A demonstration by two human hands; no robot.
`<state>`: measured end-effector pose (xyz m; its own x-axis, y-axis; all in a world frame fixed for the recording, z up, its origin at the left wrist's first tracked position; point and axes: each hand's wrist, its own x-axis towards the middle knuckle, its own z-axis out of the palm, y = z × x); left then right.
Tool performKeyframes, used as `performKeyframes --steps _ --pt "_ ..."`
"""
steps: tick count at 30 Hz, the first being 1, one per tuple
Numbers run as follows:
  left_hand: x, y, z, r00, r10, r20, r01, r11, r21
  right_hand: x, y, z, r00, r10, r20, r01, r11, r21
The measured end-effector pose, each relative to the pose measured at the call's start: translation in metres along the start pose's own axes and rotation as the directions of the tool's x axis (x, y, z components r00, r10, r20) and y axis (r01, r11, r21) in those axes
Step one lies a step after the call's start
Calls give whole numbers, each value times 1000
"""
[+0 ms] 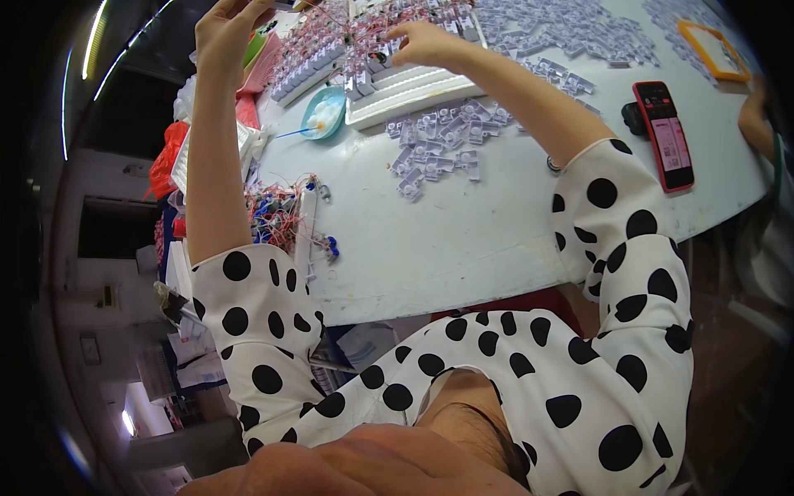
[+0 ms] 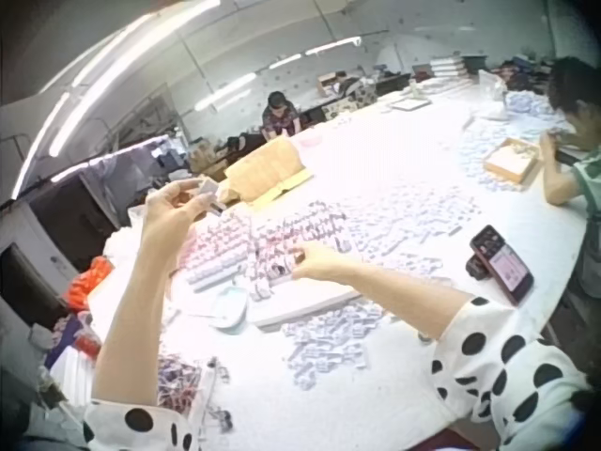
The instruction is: The person assembles small electronic components and small motors into plastic housings by hand, including wiring and mounting the components into a white jig.
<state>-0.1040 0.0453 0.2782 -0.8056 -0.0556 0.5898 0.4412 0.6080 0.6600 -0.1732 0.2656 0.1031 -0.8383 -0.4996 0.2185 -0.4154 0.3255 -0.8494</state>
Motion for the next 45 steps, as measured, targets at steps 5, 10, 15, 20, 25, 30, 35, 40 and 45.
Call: performKeyframes --steps 5,10,15,20,25,30,35,40,45 --pt "5 -2 23 995 76 69 -79 996 35 22 26 22 995 -53 -89 32 974 -225" --pt "0 -8 39 1000 21 0 -21 966 258 40 39 45 966 -124 -227 43 942 -334" --pt "-19 -29 44 999 2 38 -14 945 327 48 46 74 970 -88 -229 -17 908 -420" --pt "-47 -52 45 993 -113 -14 113 959 261 48 51 111 905 -107 -412 -4 966 -260" --pt "-59 -63 37 989 -148 3 145 968 204 47 48 121 870 -129 -476 -38 945 -326" --pt "-67 -69 30 997 -74 -9 74 979 188 44 41 122 869 -93 -485 -118 915 -386" --pt "-72 -78 25 995 -101 -11 102 976 190 41 34 123 881 2 -474 -169 936 -309" --pt "-74 -75 24 993 -118 -12 118 971 208 53 49 122 902 -24 -431 -176 891 -418" --pt "-77 -63 24 994 -102 -27 105 972 211 56 47 115 918 32 -395 -201 897 -393"
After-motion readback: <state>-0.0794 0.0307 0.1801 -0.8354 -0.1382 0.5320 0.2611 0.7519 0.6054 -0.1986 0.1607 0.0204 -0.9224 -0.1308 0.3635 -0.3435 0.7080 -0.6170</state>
